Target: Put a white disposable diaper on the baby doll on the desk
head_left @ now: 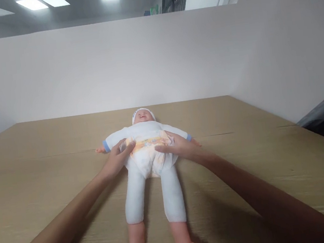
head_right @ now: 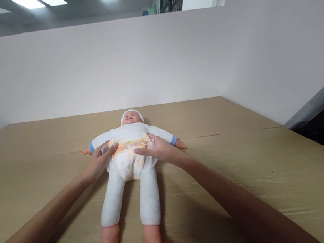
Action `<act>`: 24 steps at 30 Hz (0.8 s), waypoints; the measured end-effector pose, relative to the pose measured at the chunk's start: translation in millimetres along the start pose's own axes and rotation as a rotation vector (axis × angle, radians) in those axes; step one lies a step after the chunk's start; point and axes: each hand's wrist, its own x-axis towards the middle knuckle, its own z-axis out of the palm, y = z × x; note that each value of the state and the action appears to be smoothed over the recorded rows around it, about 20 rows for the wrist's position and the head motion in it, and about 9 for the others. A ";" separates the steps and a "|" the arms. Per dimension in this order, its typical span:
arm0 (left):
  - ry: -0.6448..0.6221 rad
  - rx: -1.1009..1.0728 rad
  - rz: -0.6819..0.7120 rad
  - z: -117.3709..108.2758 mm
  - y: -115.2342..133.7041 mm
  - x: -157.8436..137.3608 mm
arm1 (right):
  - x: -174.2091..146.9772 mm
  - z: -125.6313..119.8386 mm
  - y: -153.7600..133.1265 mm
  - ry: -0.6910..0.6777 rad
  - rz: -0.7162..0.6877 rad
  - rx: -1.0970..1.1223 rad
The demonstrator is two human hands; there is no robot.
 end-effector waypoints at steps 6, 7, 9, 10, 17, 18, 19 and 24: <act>-0.009 0.031 0.009 -3.4 0.3 -1.8 | -5.6 -2.5 16.7 0.171 -0.138 -0.271; -0.019 0.034 0.001 -5.1 -0.3 -1.2 | -3.7 -2.5 21.7 0.166 -0.147 -0.257; -0.025 0.101 -0.016 -8.8 0.9 0.9 | 1.6 -3.1 29.8 0.134 -0.139 -0.207; -0.010 0.173 -0.008 -10.1 3.5 2.4 | 4.7 -3.7 32.6 0.116 -0.127 -0.180; 0.014 0.820 0.664 21.5 52.8 12.4 | 22.1 -3.3 40.9 0.070 -0.109 -0.087; -0.094 0.864 0.742 30.2 58.3 13.7 | 23.6 -2.2 42.4 0.082 -0.110 -0.095; -0.199 0.891 0.783 38.3 61.8 15.1 | 24.6 -1.3 44.3 0.095 -0.109 -0.107; -0.346 0.911 0.701 55.9 54.0 21.9 | 20.3 -4.1 54.6 0.222 -0.111 -0.248</act>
